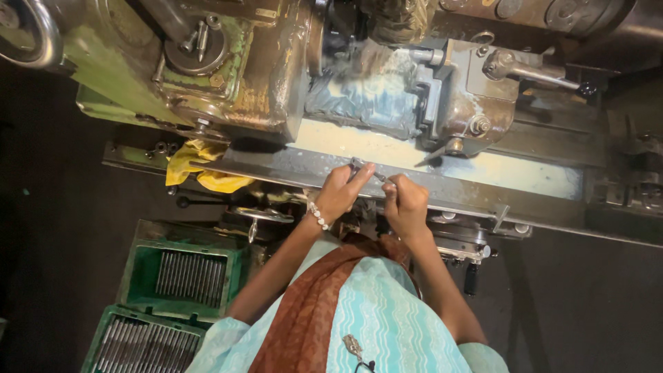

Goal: The person repeatedly picks up small metal rods from a green bin, places them into a grinding machine, and operates a lever to grind the rods. The person then removes the ground rods and places them back into the bin. This cycle is repeated continuously throughout the clip.

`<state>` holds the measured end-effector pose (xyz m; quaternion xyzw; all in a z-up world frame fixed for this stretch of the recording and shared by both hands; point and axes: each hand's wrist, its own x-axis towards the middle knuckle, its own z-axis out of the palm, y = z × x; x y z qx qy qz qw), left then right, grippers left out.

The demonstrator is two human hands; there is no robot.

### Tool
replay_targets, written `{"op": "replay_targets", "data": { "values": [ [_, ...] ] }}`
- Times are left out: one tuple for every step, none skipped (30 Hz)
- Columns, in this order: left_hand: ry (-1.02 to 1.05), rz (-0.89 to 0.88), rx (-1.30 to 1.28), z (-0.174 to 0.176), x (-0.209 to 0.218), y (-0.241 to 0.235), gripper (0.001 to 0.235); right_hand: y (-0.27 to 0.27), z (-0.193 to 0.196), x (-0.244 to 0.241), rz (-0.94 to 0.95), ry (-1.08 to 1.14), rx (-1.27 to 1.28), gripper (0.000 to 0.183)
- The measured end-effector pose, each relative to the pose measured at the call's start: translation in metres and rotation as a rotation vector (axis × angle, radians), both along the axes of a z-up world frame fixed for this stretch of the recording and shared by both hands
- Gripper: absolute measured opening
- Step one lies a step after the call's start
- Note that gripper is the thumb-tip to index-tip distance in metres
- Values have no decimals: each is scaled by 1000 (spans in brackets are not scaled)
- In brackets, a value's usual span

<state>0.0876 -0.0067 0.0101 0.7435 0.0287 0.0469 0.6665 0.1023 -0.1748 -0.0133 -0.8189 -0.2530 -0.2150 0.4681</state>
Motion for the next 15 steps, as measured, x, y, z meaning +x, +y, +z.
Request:
{"op": "replay_targets", "data": {
  "values": [
    [-131, 24, 48, -1, 3, -1, 44, 0, -1, 3, -25, -4, 32, 17],
    [-86, 55, 97, -1, 5, -1, 46, 2, -2, 4, -50, -7, 67, 18],
    [-40, 86, 147, -1, 8, -1, 48, 2, -2, 7, -44, 0, 48, 18],
    [6, 114, 194, 0, 11, -3, 49, 1, -2, 11, -41, 7, 29, 18],
    [134, 49, 49, 0, 14, -3, 48, -1, -1, 15, -37, 14, 9, 18],
    [260, -16, -96, 1, 17, -2, 47, -2, 1, 19, -20, -5, 8, 18],
    [385, -82, -241, 2, 19, -2, 45, -3, 3, 22, -4, -25, 7, 18],
    [237, -33, -177, 3, 21, -2, 45, -3, 5, 26, 13, -46, 8, 17],
    [88, 12, -111, 3, 22, -2, 45, -2, 6, 28, -4, -38, 1, 18],
    [-59, 51, -46, 2, 23, -5, 45, -1, 7, 28, -26, -28, -6, 18],
    [79, 32, -152, 2, 22, -7, 44, 0, 7, 27, -48, -18, -13, 18],
    [217, 12, -255, 1, 22, -9, 43, 1, 8, 29, -41, -29, 11, 17],
    [354, -11, -358, 1, 23, -11, 43, 3, 9, 31, -34, -39, 35, 16],
    [231, 39, -256, 0, 23, -12, 42, 4, 9, 32, -26, -49, 58, 15],
    [107, 86, -155, 0, 23, -13, 42, 5, 10, 32, -48, -41, 63, 14]
  ]
}}
